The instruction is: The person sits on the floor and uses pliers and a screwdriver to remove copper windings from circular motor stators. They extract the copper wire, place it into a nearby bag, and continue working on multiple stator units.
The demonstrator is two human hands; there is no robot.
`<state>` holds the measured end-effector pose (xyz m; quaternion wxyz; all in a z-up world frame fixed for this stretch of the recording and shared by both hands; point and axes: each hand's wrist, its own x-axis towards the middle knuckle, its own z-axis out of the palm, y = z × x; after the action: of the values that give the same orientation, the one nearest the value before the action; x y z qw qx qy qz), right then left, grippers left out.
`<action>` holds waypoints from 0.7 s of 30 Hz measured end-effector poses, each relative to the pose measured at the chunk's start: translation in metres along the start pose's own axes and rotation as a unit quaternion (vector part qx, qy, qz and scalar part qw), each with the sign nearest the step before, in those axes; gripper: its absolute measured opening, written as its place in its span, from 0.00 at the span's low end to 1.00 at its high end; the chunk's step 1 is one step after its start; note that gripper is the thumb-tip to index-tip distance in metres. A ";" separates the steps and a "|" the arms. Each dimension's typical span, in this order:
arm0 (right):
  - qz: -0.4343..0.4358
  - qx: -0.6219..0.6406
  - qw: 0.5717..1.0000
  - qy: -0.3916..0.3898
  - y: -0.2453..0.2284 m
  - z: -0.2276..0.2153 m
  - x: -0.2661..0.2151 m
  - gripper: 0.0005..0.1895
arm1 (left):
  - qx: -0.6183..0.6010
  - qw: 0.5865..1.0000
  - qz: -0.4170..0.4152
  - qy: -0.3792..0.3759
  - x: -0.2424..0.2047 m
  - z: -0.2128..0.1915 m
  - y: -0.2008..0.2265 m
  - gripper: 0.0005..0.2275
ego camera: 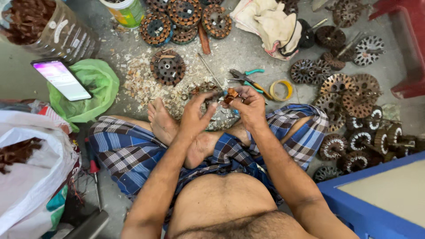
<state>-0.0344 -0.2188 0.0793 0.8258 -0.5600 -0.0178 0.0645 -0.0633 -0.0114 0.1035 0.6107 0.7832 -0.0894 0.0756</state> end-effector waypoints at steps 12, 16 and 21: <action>0.163 0.219 0.954 -0.121 0.004 0.067 -0.024 0.16 | 0.082 0.978 0.043 0.188 -0.050 -0.042 0.062 0.14; 0.203 0.213 0.944 -0.150 0.007 0.087 -0.027 0.18 | 0.130 0.965 0.031 0.226 -0.066 -0.060 0.072 0.12; 0.101 -0.010 0.967 -0.232 0.011 0.113 -0.039 0.15 | 0.031 0.968 -0.060 0.243 -0.106 -0.077 0.068 0.12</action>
<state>-0.0855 -0.1151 0.1131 0.7828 -0.5367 -0.1525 0.2754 -0.1831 0.0521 0.1627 0.5931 0.7636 0.1108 0.2298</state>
